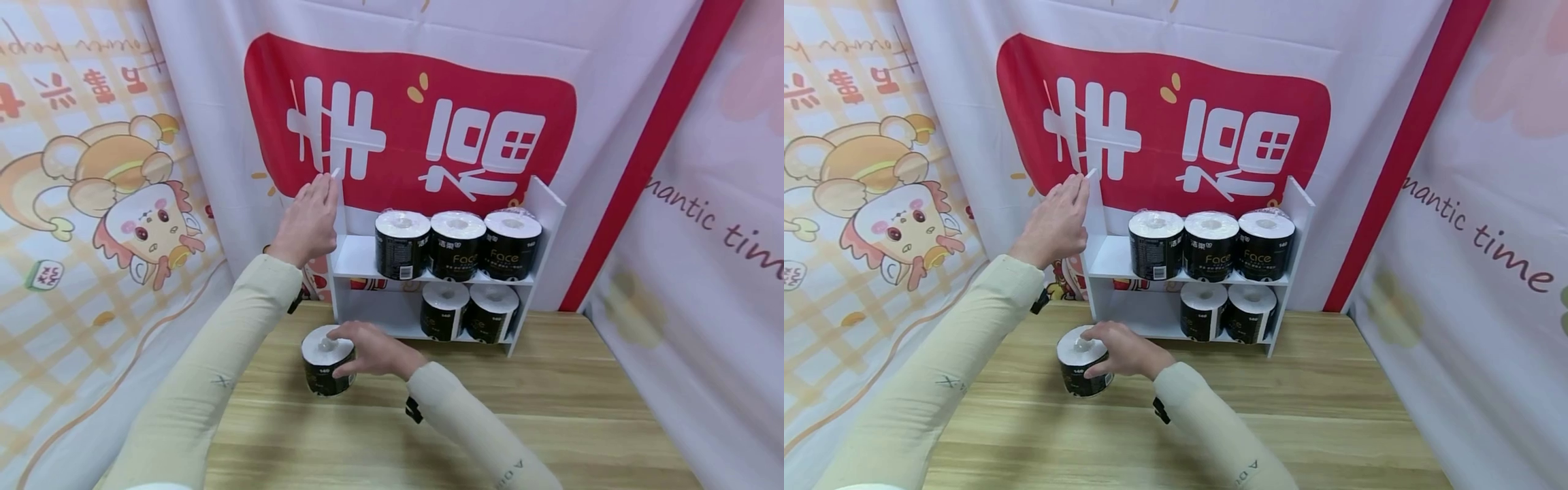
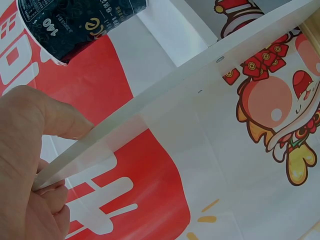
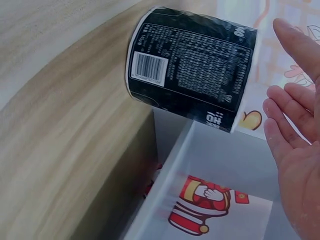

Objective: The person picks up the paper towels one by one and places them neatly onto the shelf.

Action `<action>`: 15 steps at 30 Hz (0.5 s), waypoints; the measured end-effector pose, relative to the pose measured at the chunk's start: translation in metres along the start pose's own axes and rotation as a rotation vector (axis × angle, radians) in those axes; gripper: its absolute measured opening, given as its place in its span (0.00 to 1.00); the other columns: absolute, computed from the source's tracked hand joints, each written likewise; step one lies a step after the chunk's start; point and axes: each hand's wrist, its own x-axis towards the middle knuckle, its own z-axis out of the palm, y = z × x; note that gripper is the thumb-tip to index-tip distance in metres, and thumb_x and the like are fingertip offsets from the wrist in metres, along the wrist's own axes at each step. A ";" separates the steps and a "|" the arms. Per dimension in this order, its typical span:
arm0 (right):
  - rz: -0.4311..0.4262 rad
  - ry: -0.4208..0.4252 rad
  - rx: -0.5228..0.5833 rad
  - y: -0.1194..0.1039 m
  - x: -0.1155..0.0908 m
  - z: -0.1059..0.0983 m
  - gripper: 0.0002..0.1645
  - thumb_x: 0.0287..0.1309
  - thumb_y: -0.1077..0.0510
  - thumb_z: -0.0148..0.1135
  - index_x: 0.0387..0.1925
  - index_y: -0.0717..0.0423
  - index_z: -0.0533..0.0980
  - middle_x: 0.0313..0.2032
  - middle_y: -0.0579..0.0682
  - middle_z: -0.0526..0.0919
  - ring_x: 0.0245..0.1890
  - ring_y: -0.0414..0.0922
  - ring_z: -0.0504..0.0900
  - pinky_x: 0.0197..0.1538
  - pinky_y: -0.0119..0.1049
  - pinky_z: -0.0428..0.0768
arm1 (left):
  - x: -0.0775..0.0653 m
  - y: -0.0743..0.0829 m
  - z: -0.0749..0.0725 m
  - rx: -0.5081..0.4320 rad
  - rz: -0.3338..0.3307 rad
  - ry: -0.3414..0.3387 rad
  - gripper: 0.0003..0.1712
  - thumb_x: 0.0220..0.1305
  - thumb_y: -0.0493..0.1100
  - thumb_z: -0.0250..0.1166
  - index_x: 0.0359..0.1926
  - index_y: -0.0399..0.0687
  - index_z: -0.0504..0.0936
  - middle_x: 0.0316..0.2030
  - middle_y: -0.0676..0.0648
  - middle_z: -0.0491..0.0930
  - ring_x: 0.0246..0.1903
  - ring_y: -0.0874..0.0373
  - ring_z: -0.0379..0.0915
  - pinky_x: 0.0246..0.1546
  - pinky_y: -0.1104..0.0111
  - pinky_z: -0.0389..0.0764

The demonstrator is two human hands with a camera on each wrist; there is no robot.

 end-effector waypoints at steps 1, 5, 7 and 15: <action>-0.004 0.001 -0.002 0.001 0.001 0.002 0.41 0.60 0.43 0.77 0.70 0.54 0.76 0.68 0.48 0.82 0.69 0.43 0.79 0.75 0.41 0.74 | 0.000 0.000 0.000 0.000 0.001 0.000 0.64 0.54 0.40 0.77 0.83 0.35 0.48 0.83 0.33 0.51 0.84 0.37 0.46 0.84 0.50 0.54; -0.009 0.014 0.000 0.005 0.005 0.011 0.39 0.60 0.45 0.77 0.69 0.54 0.77 0.67 0.49 0.82 0.67 0.43 0.79 0.74 0.40 0.75 | 0.000 0.001 0.001 -0.002 0.006 0.006 0.63 0.54 0.40 0.77 0.83 0.34 0.49 0.83 0.33 0.52 0.84 0.36 0.46 0.83 0.50 0.55; -0.003 0.019 -0.005 0.006 0.006 0.015 0.39 0.61 0.45 0.77 0.69 0.54 0.77 0.67 0.49 0.82 0.67 0.43 0.80 0.73 0.40 0.76 | 0.000 0.001 0.001 -0.003 0.007 0.007 0.63 0.55 0.40 0.76 0.83 0.34 0.49 0.83 0.33 0.52 0.84 0.36 0.46 0.83 0.50 0.55; 0.005 0.030 -0.011 0.010 0.013 0.027 0.34 0.60 0.45 0.78 0.65 0.49 0.80 0.65 0.47 0.83 0.67 0.42 0.79 0.72 0.37 0.77 | 0.000 0.000 0.001 0.002 0.007 0.011 0.63 0.55 0.40 0.76 0.83 0.34 0.48 0.83 0.33 0.52 0.84 0.36 0.46 0.83 0.49 0.56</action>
